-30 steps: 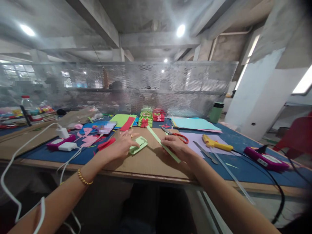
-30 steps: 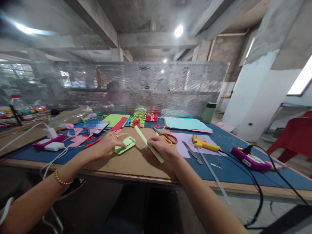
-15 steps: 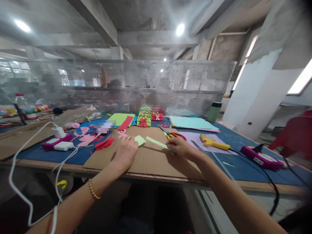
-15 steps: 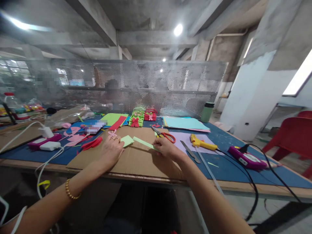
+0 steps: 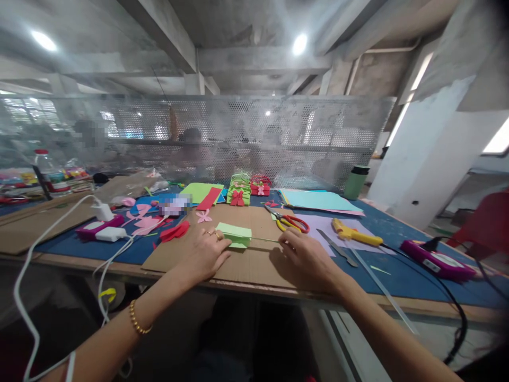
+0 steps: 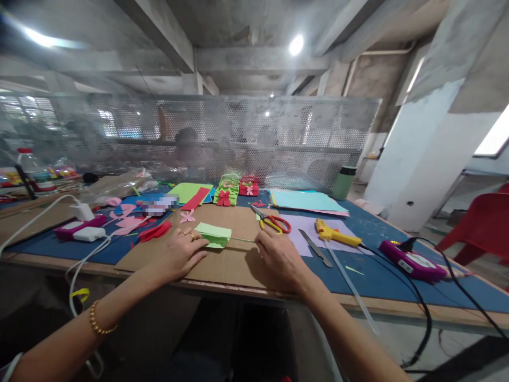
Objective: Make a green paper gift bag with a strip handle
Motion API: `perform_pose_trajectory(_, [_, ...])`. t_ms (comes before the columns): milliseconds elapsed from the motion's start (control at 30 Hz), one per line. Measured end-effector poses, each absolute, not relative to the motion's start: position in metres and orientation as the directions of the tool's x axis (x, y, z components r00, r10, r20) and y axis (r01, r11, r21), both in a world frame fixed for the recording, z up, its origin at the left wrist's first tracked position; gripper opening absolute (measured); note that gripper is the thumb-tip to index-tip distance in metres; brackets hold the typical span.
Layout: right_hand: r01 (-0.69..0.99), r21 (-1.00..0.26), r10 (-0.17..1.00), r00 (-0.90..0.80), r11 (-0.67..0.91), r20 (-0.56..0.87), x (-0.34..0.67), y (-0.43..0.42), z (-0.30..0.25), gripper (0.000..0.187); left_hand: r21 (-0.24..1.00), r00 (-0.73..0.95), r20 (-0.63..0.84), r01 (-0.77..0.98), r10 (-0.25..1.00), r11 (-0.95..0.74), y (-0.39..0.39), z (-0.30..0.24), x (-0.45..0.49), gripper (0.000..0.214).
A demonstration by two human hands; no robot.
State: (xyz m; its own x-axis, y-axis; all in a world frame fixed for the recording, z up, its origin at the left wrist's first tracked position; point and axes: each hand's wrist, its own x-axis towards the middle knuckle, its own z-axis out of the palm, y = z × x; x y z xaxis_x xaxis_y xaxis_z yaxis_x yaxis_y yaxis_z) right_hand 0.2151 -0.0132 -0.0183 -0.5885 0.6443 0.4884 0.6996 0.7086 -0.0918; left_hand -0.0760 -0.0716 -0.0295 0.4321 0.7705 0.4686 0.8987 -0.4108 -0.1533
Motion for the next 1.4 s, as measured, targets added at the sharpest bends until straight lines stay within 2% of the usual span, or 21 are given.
perform_pose_trajectory(167, [0.654, 0.121, 0.531, -0.696, 0.747, 0.483, 0.220, -0.023, -0.023, 0.018, -0.098, 0.413, 0.481, 0.902, 0.774, -0.421, -0.068, -0.027, -0.070, 0.026])
perform_pose_trajectory(333, [0.625, 0.244, 0.474, -0.745, 0.741, 0.469, 0.232, -0.034, -0.024, 0.017, -0.091, 0.409, 0.494, 0.902, 0.768, -0.422, -0.067, -0.029, -0.068, 0.018])
perform_pose_trajectory(500, [0.617, 0.286, 0.477, -0.767, 0.733, 0.430, 0.238, -0.045, -0.027, 0.016, -0.124, 0.407, 0.534, 0.905, 0.741, -0.408, -0.067, -0.036, -0.069, 0.014])
perform_pose_trajectory(667, [0.629, 0.238, 0.536, -0.765, 0.740, 0.356, 0.236, -0.052, -0.020, 0.013, -0.162, 0.427, 0.564, 0.896, 0.707, -0.412, -0.065, -0.039, -0.069, 0.017])
perform_pose_trajectory(767, [0.759, 0.204, 0.674, -0.645, 0.618, 0.359, 0.249, -0.042, -0.003, 0.017, -0.169, 0.439, 0.578, 0.889, 0.688, -0.425, -0.065, -0.041, -0.069, 0.017])
perform_pose_trajectory(867, [0.922, 0.178, 0.843, -0.386, 0.343, 0.375, 0.276, -0.022, 0.021, 0.020, -0.175, 0.441, 0.595, 0.887, 0.672, -0.428, -0.065, -0.044, -0.069, 0.018])
perform_pose_trajectory(967, [0.978, 0.161, 0.929, -0.181, 0.135, 0.323, 0.294, 0.001, 0.040, 0.022, -0.188, 0.444, 0.603, 0.886, 0.663, -0.423, -0.067, -0.046, -0.068, 0.019])
perform_pose_trajectory(1033, [0.982, 0.155, 0.951, -0.151, 0.112, 0.271, 0.292, 0.014, 0.043, 0.028, -0.201, 0.443, 0.602, 0.889, 0.664, -0.411, -0.068, -0.047, -0.067, 0.019])
perform_pose_trajectory(1233, [0.978, 0.133, 0.966, -0.183, 0.160, 0.181, 0.245, 0.046, 0.032, 0.030, -0.207, 0.426, 0.608, 0.900, 0.670, -0.384, -0.069, -0.048, -0.066, 0.019])
perform_pose_trajectory(1400, [0.985, 0.169, 0.979, -0.009, -0.026, 0.203, 0.270, 0.066, 0.039, 0.033, -0.188, 0.427, 0.641, 0.893, 0.638, -0.409, -0.068, -0.051, -0.068, 0.018])
